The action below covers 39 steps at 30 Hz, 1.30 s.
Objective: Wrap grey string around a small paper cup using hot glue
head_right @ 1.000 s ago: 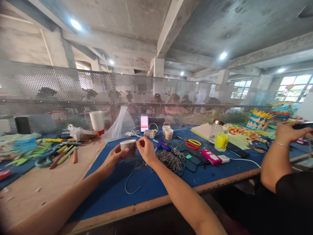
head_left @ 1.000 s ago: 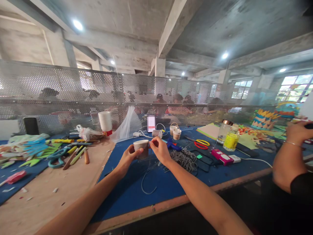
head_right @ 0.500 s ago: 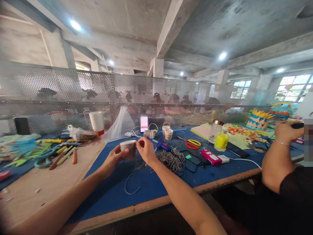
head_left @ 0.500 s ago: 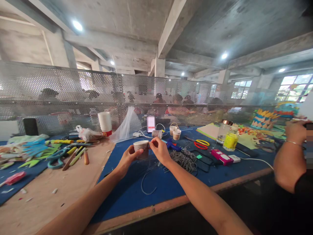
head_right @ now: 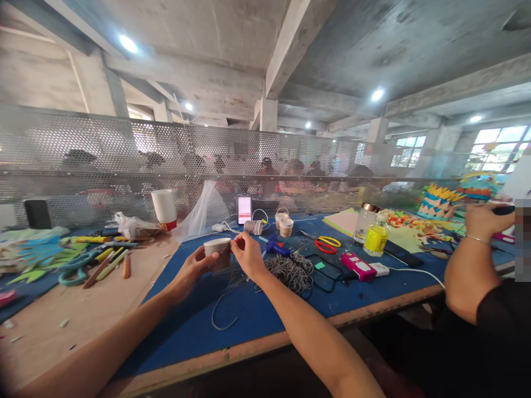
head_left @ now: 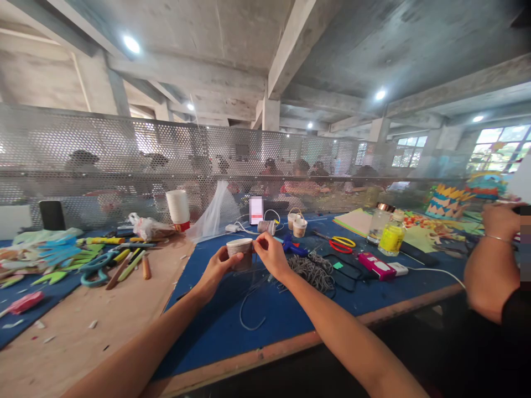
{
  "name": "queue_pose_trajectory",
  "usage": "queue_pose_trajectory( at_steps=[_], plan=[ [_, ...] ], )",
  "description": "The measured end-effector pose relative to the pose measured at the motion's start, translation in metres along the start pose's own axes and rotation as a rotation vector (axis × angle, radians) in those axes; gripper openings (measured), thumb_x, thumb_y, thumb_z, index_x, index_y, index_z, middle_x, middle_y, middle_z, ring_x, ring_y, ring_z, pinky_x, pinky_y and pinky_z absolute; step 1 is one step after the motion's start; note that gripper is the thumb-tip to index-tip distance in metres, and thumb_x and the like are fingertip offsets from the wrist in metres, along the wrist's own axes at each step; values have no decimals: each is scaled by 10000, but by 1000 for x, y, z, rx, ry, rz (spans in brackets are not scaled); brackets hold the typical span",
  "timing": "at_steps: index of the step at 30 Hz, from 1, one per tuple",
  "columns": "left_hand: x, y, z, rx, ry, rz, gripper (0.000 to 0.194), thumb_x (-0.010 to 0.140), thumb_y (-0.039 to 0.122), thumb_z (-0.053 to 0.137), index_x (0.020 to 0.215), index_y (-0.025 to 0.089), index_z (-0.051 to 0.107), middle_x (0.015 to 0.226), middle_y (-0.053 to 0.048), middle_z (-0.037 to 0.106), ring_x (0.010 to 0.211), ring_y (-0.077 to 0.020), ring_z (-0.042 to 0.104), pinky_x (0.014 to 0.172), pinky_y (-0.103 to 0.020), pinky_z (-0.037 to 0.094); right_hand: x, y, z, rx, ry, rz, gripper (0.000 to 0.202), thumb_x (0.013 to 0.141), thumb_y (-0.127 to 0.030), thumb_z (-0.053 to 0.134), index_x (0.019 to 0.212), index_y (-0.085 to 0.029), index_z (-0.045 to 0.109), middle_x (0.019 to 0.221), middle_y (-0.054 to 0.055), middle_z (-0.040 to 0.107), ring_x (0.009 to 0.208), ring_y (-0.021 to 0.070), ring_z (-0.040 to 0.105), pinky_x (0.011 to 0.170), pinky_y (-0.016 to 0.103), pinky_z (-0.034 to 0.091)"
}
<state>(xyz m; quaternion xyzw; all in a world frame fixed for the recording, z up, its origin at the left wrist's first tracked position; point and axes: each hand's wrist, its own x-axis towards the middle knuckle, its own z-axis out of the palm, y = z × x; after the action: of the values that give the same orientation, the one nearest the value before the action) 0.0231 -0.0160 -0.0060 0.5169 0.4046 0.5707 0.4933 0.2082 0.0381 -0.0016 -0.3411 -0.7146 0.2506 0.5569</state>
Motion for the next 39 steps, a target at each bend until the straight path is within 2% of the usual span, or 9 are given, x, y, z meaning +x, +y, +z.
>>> queue_pose_trajectory(
  at_steps=[15,33,39],
  plan=[
    [1,-1,0,-2,-12,5,703,687,538,907,1261,172,730,1254,-152,776,1157,-365,712,957,-464,564,0,1,-1,6,-21,28,207,922,-432,594,829,-250,558,759,2,684,734,202,698,727,308,537],
    [-2,4,1,18,-21,-8,670,712,541,887,1249,170,734,1261,-150,777,1168,-358,716,988,-460,563,1,1,-4,59,-43,51,212,926,-428,599,825,-244,567,756,-1,695,734,199,708,734,310,542],
    [-3,6,3,13,2,-9,697,656,563,917,1215,177,761,1216,-147,795,1134,-359,734,973,-459,573,1,-1,-3,54,-44,64,203,929,-417,592,818,-249,563,754,-4,696,740,197,711,735,306,549]
  ],
)
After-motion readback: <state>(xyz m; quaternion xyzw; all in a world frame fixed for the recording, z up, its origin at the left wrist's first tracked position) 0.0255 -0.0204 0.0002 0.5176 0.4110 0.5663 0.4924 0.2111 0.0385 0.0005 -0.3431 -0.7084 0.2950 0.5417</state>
